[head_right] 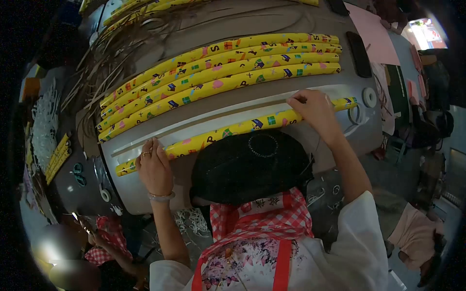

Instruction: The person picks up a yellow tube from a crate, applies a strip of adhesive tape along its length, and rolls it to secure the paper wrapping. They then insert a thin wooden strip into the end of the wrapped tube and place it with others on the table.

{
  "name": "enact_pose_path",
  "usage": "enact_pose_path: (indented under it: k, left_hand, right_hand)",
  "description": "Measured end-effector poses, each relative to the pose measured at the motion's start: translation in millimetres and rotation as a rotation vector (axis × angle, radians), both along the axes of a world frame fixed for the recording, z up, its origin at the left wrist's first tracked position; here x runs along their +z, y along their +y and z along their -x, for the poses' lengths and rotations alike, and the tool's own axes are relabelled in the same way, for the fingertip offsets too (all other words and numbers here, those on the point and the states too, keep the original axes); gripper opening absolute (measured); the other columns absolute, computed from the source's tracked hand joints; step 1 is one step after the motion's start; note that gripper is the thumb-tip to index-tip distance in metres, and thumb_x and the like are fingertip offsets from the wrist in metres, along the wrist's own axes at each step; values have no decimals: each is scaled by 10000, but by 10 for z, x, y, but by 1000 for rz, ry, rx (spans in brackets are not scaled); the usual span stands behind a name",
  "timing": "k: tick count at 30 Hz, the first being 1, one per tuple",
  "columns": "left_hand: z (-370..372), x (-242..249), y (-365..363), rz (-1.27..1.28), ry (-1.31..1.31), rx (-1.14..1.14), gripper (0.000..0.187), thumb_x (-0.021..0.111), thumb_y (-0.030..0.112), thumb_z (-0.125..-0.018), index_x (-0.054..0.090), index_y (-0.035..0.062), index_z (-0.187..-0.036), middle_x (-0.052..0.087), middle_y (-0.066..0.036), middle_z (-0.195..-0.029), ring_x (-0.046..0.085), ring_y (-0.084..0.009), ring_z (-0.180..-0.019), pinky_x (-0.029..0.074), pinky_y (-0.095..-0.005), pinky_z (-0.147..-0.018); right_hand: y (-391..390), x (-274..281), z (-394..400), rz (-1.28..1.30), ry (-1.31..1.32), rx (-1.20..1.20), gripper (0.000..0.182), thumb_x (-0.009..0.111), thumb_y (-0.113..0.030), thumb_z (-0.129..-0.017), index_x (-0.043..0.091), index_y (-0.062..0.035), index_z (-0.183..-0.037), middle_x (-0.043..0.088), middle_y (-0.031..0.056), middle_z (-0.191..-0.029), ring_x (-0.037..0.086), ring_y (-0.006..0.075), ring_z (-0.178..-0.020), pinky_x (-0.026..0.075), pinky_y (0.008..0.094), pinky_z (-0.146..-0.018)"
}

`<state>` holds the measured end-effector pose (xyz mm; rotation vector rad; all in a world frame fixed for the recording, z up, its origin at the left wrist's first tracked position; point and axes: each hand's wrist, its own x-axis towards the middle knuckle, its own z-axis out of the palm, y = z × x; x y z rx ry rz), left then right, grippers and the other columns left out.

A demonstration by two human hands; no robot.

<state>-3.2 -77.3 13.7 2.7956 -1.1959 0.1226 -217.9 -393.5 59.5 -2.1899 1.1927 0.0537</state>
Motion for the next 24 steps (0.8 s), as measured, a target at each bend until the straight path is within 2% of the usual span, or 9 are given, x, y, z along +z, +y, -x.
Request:
enact_pose_path:
  k: [1, 7, 14, 16, 24]
  left_hand:
    - [1, 13, -4, -9, 7, 4, 361, 376, 225, -968, 591, 20, -1173, 580, -102, -1157, 542, -253, -1073, 354, -409, -937]
    - [-4, 24, -7, -18, -3, -11, 361, 369, 224, -972, 591, 24, -1176, 578, -96, -1160, 548, -258, -1059, 376, -413, -915]
    - [-1, 27, -15, -21, -13, -4, 357, 374, 225, -974, 601, 22, -1162, 579, -91, -1166, 557, -256, -1048, 380, -415, -912]
    - [-1, 25, -9, -21, 38, 4, 350, 422, 195, -926, 564, 9, -1187, 580, -116, -1175, 529, -260, -1112, 360, -433, -920]
    - [1, 30, -9, -13, 34, 3, 360, 417, 199, -930, 553, 5, -1202, 579, -117, -1170, 524, -253, -1121, 358, -424, -924]
  right_hand:
    - [0, -14, -5, 35, -3, 8, 281, 658, -279, -786, 686, -13, -870, 663, 140, -768, 644, 267, -708, 494, 365, -668]
    - [-18, -223, -4, 184, 36, 43, 242, 654, -276, -787, 685, -44, -847, 661, 128, -797, 641, 295, -749, 497, 395, -693]
    - [0, -227, -62, 204, 78, 50, 250, 652, -302, -788, 686, -58, -828, 662, 122, -795, 633, 311, -746, 494, 407, -693]
    - [2, -261, -56, 239, 70, 59, 245, 652, -296, -785, 683, -55, -817, 659, 124, -781, 631, 316, -738, 494, 411, -690]
    - [10, -271, -90, 246, 106, 52, 233, 643, -275, -785, 678, -47, -811, 658, 124, -781, 632, 315, -746, 495, 413, -691]
